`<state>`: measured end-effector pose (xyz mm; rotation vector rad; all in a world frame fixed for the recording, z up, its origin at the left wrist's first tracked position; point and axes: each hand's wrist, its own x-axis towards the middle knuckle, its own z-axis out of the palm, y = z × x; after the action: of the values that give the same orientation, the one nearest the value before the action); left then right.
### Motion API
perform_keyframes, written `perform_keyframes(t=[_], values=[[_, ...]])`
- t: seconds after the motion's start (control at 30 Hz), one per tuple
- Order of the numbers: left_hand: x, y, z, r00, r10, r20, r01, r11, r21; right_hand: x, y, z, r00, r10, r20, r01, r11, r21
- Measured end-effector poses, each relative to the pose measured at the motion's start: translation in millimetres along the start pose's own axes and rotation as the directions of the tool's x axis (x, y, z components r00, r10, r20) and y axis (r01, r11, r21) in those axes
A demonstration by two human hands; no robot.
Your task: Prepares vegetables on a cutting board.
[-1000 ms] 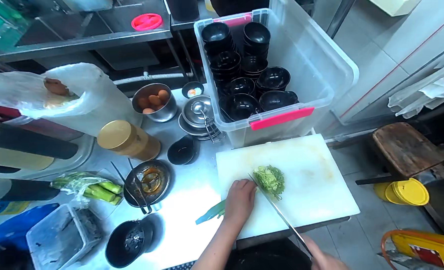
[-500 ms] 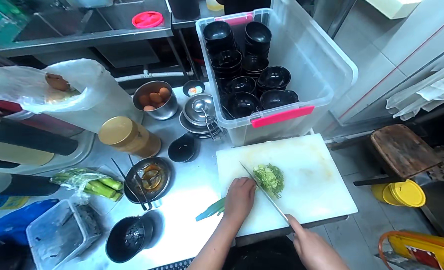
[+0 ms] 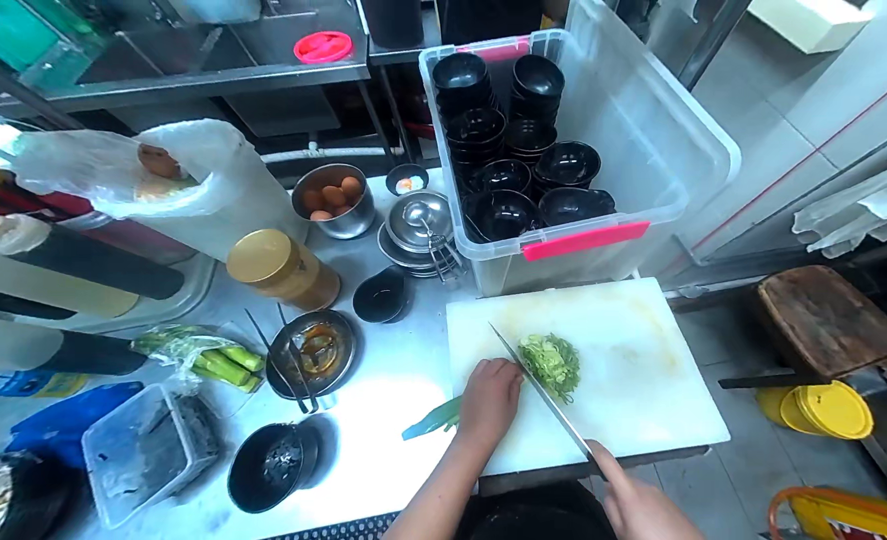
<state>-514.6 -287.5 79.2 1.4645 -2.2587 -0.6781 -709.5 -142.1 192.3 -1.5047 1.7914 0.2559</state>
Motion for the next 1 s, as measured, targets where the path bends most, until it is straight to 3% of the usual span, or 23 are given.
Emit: perform_keyframes(t=[0.17,0.37,0.53,0.7,0.9,1.0], values=[[-1.9,0.2,1.6,1.000,0.006,-0.002,-0.006,1.000,-0.003,35.2,-5.6,9.4,0.999,0.045,0.019,-0.045,0.999,-0.014],[-1.2,-2.4,2.0,1.000,0.006,-0.019,-0.006,1.000,-0.005,8.2,-3.1,-2.2,0.999,0.021,0.036,-0.021,1.000,0.004],[-2.8,-2.9,2.7,1.000,0.018,-0.015,-0.018,1.000,-0.014,42.7,-11.3,5.6,0.999,0.044,0.017,-0.044,0.999,-0.022],[-2.5,-4.5,2.1,1.000,0.014,-0.023,-0.015,0.999,-0.046,5.1,-5.3,-2.8,0.999,0.019,0.037,-0.019,1.000,0.002],[-2.4,-2.2,-0.3,1.000,0.014,0.006,-0.014,0.999,-0.045,37.9,-13.9,3.1,0.997,0.061,0.037,-0.059,0.998,-0.037],[-2.6,-2.9,-0.9,1.000,0.004,0.008,-0.003,0.998,-0.057,9.0,-7.7,-5.7,0.998,0.042,0.043,-0.041,0.999,-0.016]])
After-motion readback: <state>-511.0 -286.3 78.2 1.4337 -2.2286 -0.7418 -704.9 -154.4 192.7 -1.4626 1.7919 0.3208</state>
